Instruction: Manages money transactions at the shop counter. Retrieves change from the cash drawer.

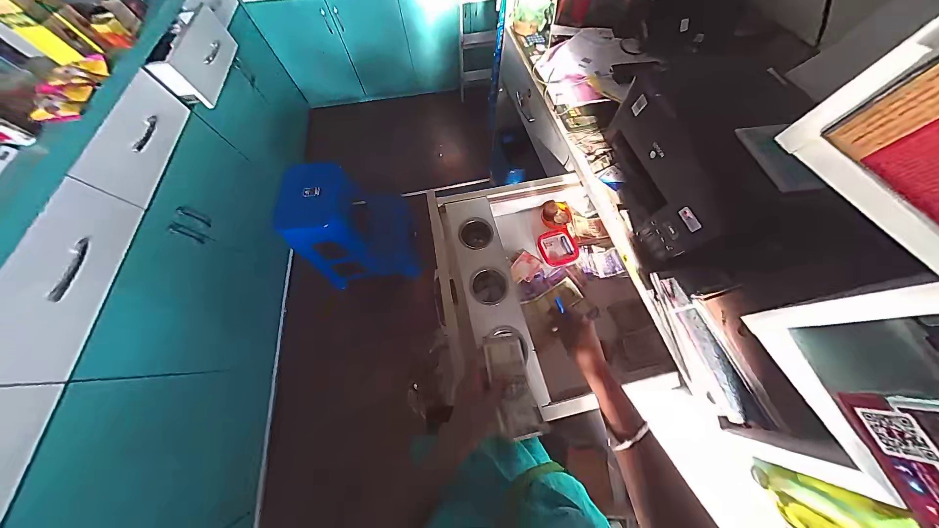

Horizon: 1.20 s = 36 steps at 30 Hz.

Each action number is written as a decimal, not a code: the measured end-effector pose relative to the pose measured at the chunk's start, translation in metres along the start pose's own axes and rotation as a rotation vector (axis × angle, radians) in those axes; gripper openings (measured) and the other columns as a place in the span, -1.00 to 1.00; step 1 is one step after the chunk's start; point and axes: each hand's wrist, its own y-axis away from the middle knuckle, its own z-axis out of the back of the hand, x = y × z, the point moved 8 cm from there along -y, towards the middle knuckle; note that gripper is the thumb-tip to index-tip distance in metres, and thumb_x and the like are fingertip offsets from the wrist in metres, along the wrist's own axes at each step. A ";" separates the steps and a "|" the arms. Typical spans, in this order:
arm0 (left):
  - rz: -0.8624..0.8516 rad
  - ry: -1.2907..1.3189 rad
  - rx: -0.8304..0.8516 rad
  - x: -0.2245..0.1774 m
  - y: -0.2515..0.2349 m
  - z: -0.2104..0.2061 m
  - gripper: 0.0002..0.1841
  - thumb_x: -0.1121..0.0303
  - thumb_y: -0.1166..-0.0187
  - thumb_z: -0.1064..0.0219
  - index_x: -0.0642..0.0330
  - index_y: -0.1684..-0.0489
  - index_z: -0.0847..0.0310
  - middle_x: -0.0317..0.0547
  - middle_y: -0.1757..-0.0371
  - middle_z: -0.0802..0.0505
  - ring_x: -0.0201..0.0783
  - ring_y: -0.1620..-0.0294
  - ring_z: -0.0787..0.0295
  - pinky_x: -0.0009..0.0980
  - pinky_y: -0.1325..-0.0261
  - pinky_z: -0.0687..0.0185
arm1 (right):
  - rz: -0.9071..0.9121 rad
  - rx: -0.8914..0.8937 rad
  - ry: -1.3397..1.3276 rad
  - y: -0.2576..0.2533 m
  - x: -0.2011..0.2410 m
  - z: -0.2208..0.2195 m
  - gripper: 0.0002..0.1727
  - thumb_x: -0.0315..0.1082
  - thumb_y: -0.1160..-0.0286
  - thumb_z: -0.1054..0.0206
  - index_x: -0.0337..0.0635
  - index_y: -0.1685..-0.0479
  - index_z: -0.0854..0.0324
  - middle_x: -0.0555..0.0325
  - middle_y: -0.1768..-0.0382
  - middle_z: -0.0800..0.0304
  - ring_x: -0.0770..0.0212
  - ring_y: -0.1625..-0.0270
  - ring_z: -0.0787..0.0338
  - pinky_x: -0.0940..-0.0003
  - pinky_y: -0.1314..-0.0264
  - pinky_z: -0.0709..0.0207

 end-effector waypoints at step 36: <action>0.160 0.287 0.260 0.004 -0.045 -0.024 -0.55 0.38 -0.78 -0.14 0.39 -0.58 -0.30 0.09 -0.12 -0.78 -0.27 0.08 -0.82 -0.34 0.01 -0.74 | 0.032 -0.242 0.464 -0.191 0.041 0.049 -0.66 -0.25 -0.71 -0.29 -0.42 -0.14 -0.63 -0.44 -0.23 -0.67 -0.48 -0.21 -0.73 -0.44 -0.05 -0.57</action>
